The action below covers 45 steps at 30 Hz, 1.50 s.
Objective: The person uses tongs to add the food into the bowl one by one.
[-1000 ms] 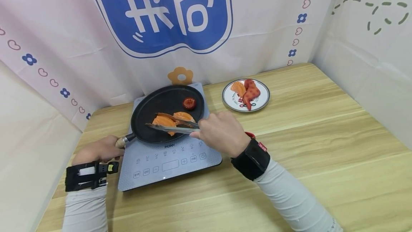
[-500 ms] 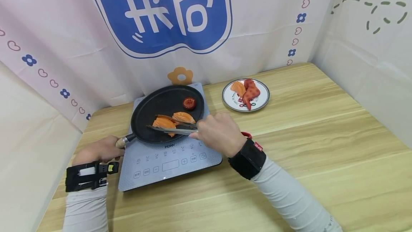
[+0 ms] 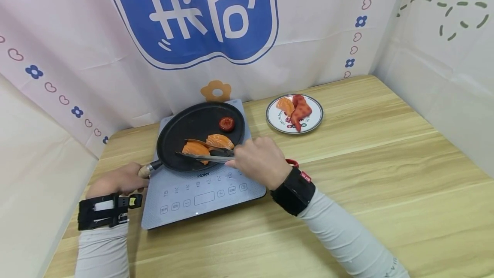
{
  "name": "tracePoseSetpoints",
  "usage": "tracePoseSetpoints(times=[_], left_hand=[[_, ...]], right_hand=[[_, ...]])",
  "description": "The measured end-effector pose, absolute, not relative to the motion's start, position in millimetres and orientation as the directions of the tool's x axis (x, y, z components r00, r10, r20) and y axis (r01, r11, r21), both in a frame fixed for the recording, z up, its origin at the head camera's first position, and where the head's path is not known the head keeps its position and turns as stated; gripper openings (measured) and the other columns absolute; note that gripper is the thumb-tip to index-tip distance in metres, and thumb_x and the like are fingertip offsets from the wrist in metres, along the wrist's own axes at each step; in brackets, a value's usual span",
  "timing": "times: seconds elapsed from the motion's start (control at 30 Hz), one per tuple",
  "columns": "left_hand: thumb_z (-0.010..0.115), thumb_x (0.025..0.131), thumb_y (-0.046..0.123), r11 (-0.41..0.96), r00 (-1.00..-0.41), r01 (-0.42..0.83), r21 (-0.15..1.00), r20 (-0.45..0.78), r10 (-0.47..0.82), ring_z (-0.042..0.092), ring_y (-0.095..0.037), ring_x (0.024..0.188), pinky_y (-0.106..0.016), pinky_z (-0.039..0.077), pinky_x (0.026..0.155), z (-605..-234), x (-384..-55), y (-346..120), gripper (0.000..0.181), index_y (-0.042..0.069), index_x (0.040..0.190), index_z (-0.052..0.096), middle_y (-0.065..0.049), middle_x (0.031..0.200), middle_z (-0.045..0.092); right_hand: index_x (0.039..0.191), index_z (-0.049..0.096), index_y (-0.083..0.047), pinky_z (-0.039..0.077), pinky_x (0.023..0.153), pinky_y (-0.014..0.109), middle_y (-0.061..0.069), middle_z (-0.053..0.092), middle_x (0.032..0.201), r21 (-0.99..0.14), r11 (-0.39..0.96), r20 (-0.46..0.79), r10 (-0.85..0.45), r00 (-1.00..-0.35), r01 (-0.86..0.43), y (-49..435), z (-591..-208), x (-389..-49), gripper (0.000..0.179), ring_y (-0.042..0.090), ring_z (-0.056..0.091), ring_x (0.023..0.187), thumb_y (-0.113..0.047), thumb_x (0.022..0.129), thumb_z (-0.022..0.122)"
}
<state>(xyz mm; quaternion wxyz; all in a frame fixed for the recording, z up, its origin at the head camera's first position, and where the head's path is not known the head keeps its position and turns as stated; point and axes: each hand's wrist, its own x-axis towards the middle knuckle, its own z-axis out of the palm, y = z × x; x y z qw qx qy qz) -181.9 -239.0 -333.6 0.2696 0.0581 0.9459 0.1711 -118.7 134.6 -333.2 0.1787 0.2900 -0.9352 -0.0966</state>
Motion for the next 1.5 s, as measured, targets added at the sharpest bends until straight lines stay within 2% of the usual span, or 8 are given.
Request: tracePoseSetpoints(times=[0.33,0.57,0.83,1.03,1.27,1.5], left_hand=[[0.060,0.093,0.011,0.936,-0.846,-0.001,0.352,-0.499,0.187,0.047,-0.010,0.053,-0.024,0.041,0.051,-333.1,-182.6,-238.8,0.020,0.009,0.073,0.057,0.001,0.064,0.054],[0.059,0.093,0.012,0.939,-0.842,-0.012,0.344,-0.510,0.176,0.049,-0.011,0.054,-0.025,0.044,0.053,-332.2,-181.6,-238.4,0.016,0.008,0.077,0.058,0.001,0.065,0.055],[0.059,0.093,0.011,0.933,-0.837,-0.014,0.359,-0.514,0.186,0.047,-0.010,0.053,-0.023,0.042,0.051,-331.9,-181.1,-238.9,0.017,0.008,0.077,0.057,-0.001,0.066,0.056],[0.059,0.092,0.009,0.932,-0.842,-0.011,0.362,-0.507,0.187,0.048,-0.010,0.053,-0.023,0.042,0.051,-332.2,-182.3,-237.8,0.015,0.007,0.077,0.058,-0.002,0.067,0.058],[0.059,0.092,0.009,0.934,-0.844,-0.010,0.358,-0.503,0.184,0.049,-0.010,0.053,-0.023,0.043,0.051,-331.9,-182.2,-237.3,0.015,0.007,0.077,0.058,-0.001,0.067,0.058],[0.058,0.093,0.009,0.932,-0.842,-0.014,0.363,-0.506,0.185,0.049,-0.011,0.053,-0.024,0.043,0.051,-331.7,-182.3,-237.7,0.015,0.007,0.078,0.058,-0.002,0.067,0.058]], right_hand=[[0.078,0.071,-0.013,0.015,0.048,0.026,-0.005,0.025,0.056,0.280,0.813,0.290,-0.578,-0.763,-0.510,133.8,-333.0,-117.6,0.052,0.012,0.033,0.045,-0.059,0.101,0.060],[0.072,0.066,-0.015,0.015,0.048,0.027,-0.006,0.023,0.057,0.307,0.810,0.291,-0.579,-0.762,-0.499,132.5,-334.2,-116.9,0.054,0.012,0.028,0.047,-0.060,0.101,0.059],[0.085,0.076,-0.012,0.017,0.048,0.027,-0.004,0.027,0.057,0.298,0.804,0.237,-0.585,-0.776,-0.515,130.5,-333.4,-117.7,0.053,0.013,0.031,0.047,-0.058,0.102,0.058],[0.078,0.071,-0.013,0.016,0.048,0.026,-0.005,0.024,0.057,0.291,0.809,0.260,-0.580,-0.772,-0.510,131.4,-334.2,-117.0,0.054,0.012,0.028,0.046,-0.059,0.102,0.058],[0.066,0.059,-0.016,0.014,0.047,0.025,-0.006,0.021,0.056,0.232,0.833,0.274,-0.551,-0.788,-0.502,131.5,-335.7,-117.1,0.056,0.011,0.025,0.046,-0.061,0.101,0.059],[0.068,0.059,-0.017,0.016,0.047,0.025,-0.008,0.025,0.054,0.096,0.867,0.243,-0.497,-0.833,-0.490,131.5,-334.5,-118.0,0.053,0.010,0.030,0.045,-0.060,0.100,0.062]])
